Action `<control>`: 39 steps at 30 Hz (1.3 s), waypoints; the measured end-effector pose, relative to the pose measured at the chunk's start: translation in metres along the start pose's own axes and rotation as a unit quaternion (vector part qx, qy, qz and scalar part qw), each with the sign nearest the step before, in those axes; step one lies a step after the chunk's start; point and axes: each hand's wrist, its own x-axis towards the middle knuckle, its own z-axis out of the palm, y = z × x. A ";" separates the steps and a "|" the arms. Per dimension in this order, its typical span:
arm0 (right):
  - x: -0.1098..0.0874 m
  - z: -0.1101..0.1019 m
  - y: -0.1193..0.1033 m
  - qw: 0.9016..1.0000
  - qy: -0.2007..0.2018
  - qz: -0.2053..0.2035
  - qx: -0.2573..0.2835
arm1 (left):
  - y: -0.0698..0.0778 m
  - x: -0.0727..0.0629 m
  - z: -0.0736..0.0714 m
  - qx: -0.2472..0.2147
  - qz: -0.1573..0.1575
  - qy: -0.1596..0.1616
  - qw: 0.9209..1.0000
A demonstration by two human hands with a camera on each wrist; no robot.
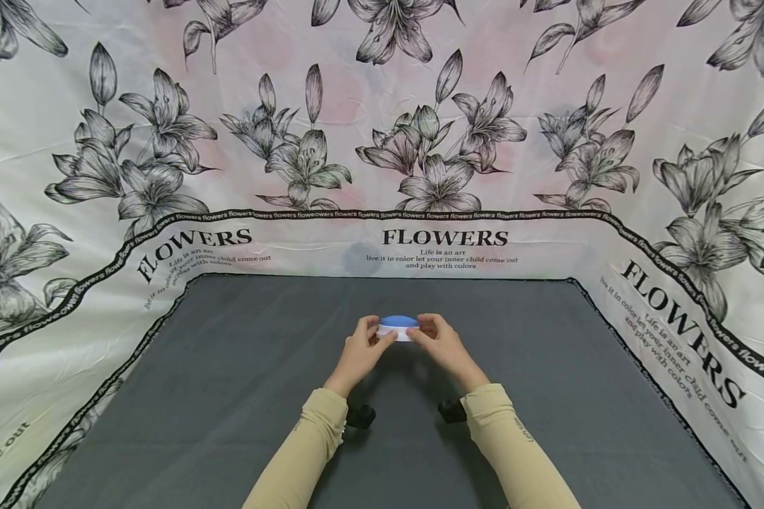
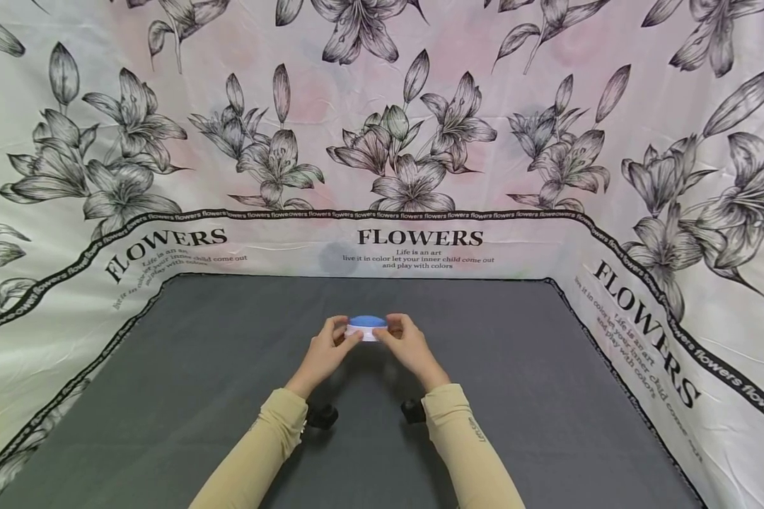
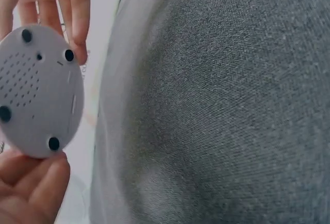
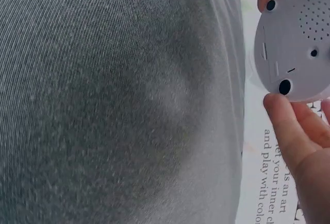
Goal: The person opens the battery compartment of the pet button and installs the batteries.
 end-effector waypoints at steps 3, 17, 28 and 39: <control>0.000 -0.003 0.001 1.000 -0.015 -0.023 0.006 | -0.004 0.000 -0.002 -0.018 0.012 -0.022 1.000; -0.004 0.002 0.021 0.994 -0.030 -0.076 -0.076 | -0.021 0.004 0.005 0.057 0.026 -0.047 0.997; -0.005 0.008 0.032 0.995 -0.049 -0.054 -0.068 | -0.027 0.001 0.011 0.078 -0.013 -0.066 0.995; -0.003 0.008 0.036 0.992 -0.054 -0.051 -0.100 | -0.028 -0.001 0.011 0.096 -0.014 -0.061 0.993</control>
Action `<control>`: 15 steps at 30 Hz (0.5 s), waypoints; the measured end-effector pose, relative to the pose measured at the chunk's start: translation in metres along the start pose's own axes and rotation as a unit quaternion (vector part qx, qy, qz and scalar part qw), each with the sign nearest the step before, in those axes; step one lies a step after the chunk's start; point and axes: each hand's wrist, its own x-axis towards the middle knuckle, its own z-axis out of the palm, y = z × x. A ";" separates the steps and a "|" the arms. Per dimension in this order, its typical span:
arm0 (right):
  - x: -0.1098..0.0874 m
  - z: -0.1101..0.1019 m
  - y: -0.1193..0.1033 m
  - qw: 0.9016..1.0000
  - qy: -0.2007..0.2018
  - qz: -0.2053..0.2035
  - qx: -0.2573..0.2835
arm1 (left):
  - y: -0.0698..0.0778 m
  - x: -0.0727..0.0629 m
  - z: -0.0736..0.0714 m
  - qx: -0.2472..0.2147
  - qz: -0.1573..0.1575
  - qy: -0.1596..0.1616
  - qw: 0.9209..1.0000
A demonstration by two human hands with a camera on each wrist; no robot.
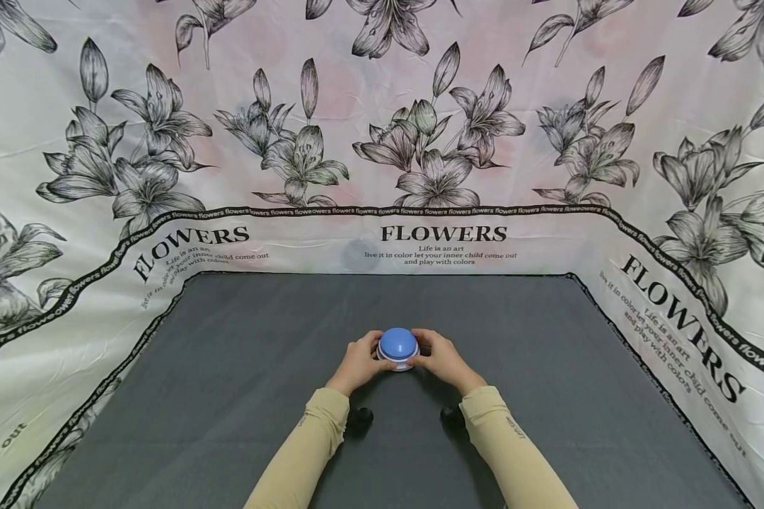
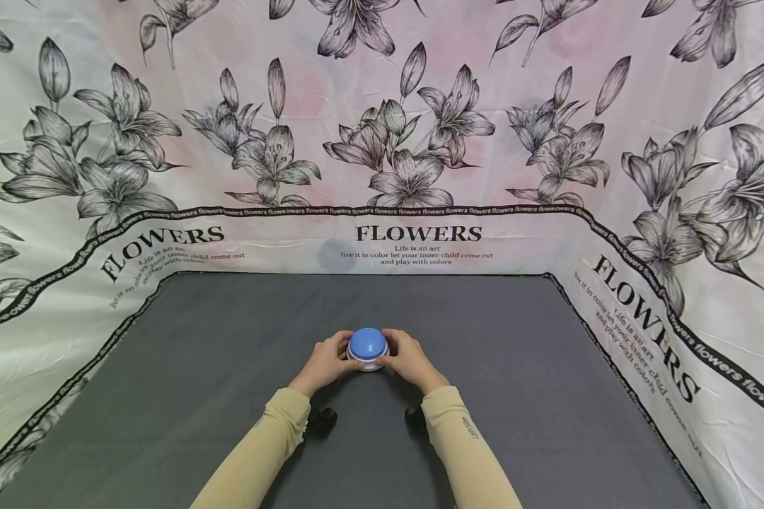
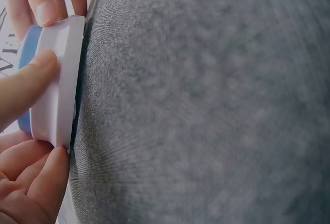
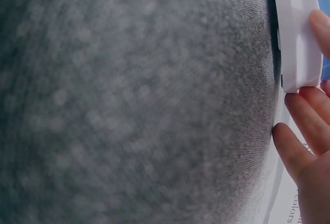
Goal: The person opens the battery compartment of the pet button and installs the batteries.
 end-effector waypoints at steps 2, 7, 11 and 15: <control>0.000 0.000 0.000 1.000 -0.001 0.001 -0.004 | 0.000 0.000 0.000 0.002 -0.005 0.000 1.000; 0.002 -0.001 0.000 1.000 -0.004 0.001 -0.007 | 0.000 0.002 -0.002 0.003 0.002 -0.001 1.000; 0.003 -0.002 0.000 1.000 -0.010 0.006 -0.004 | -0.002 0.002 -0.005 0.010 0.016 -0.007 1.000; 0.000 -0.005 0.000 0.999 -0.027 0.016 -0.006 | -0.003 0.001 -0.013 0.025 0.017 -0.016 0.999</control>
